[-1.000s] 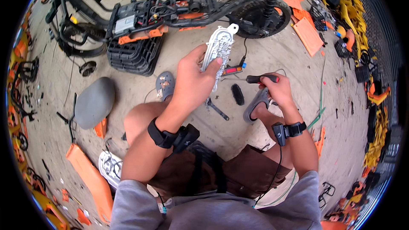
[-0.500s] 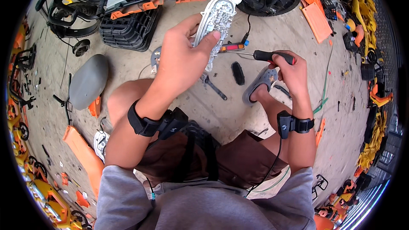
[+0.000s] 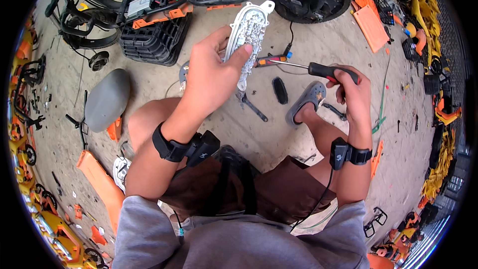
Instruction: The person sits on the floor and uses a screwdriver to work on a white electronic component, repeatedly prying and adjusting parts of the casing. The person holds the component in one hand and manipulates it with the tool in the other.
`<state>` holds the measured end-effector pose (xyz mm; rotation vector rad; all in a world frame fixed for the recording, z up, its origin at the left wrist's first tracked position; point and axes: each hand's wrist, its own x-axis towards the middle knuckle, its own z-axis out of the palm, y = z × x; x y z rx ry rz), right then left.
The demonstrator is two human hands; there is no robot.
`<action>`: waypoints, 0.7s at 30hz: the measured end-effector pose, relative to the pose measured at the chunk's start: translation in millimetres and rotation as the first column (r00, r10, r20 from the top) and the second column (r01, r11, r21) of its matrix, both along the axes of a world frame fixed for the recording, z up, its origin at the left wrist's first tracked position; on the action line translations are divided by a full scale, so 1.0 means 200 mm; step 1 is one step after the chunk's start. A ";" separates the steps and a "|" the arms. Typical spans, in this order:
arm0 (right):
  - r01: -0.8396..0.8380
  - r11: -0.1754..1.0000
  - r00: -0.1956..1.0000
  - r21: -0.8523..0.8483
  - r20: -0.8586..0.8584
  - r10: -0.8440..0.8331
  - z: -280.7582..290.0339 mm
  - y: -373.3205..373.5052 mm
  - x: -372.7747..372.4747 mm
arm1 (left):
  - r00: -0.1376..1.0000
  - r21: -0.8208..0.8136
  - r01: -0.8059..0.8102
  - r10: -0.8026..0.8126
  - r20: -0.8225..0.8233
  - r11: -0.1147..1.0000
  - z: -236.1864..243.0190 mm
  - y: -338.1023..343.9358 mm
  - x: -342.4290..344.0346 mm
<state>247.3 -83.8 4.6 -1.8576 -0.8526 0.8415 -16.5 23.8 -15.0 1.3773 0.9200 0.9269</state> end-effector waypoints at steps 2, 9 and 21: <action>0.014 0.998 0.999 0.058 -0.049 -0.011 0.03 -0.03 0.02 | 1.000 -0.054 -0.015 0.016 0.025 0.998 -0.01 0.00 0.00; 0.063 0.962 0.972 0.265 -0.237 0.001 0.09 -0.11 0.06 | 0.999 -0.248 0.011 0.000 0.041 0.969 0.04 0.01 -0.01; 0.150 0.944 0.907 0.294 -0.420 -0.014 0.08 -0.10 0.03 | 0.983 -0.297 0.130 -0.083 0.164 0.946 0.06 -0.03 0.00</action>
